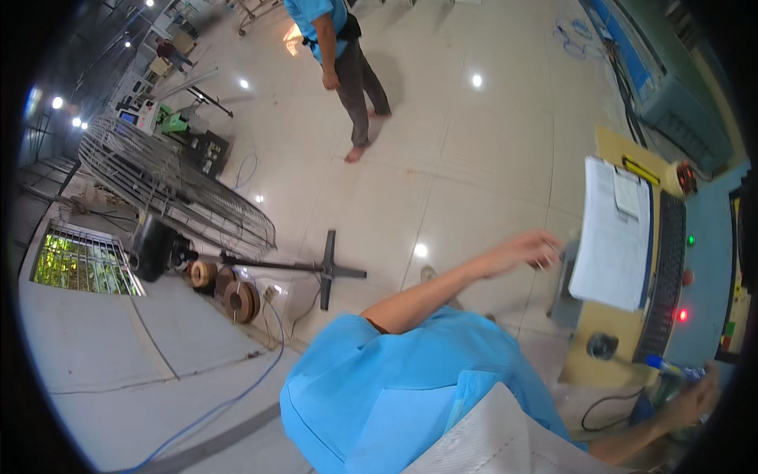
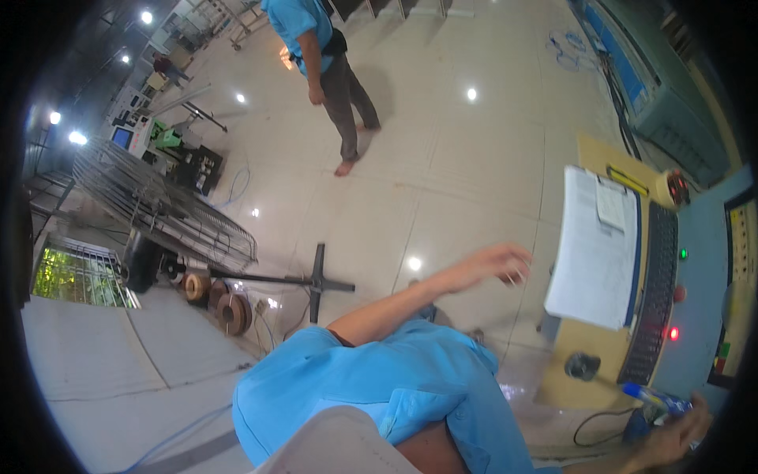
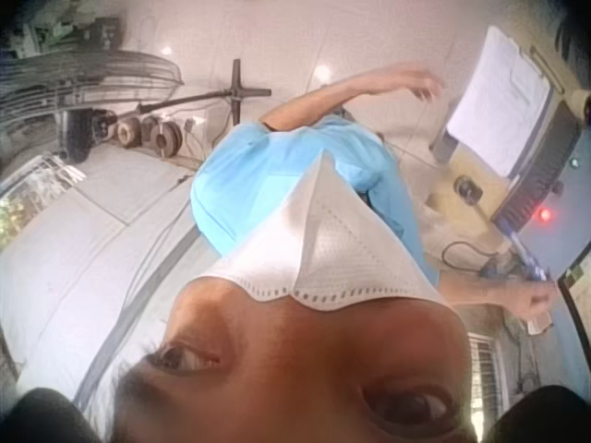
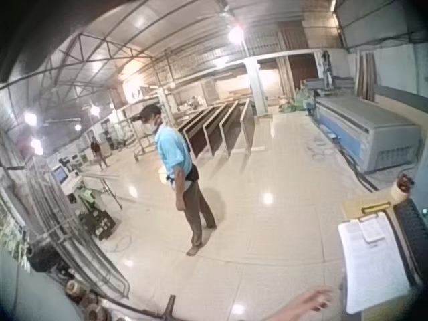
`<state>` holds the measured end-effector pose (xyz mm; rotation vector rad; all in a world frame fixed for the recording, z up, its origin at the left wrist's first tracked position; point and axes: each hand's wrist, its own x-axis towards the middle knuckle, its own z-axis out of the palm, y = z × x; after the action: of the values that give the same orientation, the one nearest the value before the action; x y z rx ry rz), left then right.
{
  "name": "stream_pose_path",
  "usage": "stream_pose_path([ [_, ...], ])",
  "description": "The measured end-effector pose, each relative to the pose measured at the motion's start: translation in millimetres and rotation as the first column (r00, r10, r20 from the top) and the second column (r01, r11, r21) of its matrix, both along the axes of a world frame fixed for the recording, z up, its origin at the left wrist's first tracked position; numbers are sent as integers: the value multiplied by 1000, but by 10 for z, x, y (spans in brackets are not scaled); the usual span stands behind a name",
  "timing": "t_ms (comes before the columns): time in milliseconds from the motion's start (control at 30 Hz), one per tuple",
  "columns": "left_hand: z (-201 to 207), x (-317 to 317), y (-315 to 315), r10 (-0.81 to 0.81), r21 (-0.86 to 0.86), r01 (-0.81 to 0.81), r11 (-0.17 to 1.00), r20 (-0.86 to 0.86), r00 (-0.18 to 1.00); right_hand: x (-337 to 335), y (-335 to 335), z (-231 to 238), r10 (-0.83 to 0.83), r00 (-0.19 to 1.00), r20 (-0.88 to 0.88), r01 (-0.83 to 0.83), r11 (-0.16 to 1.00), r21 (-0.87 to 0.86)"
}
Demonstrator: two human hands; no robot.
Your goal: The person picks up rolls of material, marks them with a blue marker, and places them back on the floor. They also interact with a control panel and a large machine.
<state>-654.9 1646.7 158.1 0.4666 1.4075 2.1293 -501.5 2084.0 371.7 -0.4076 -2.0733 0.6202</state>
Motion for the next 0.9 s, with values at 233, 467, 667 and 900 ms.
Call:
stream_pose_path([
  [233, 1037, -260, -294, -584, 169, 581, 796, -42, 811, -947, -2450, -449, 375, 873, 311, -372, 926, -71],
  [467, 518, -1118, -1214, -524, -99, 522, 847, 5, 851, -1918, -3825, -920, 456, 888, 63, -364, 779, -511],
  [667, 37, -2104, -2216, -376, -124, 376, 918, 24, 926, -3034, -4899, -1480, 645, 741, -187, -392, 190, -900],
  [900, -118, -2796, -3577, -97, -211, 134, 968, 176, 980, -4212, -5891, -1824, 901, 371, -224, -327, -99, -940],
])
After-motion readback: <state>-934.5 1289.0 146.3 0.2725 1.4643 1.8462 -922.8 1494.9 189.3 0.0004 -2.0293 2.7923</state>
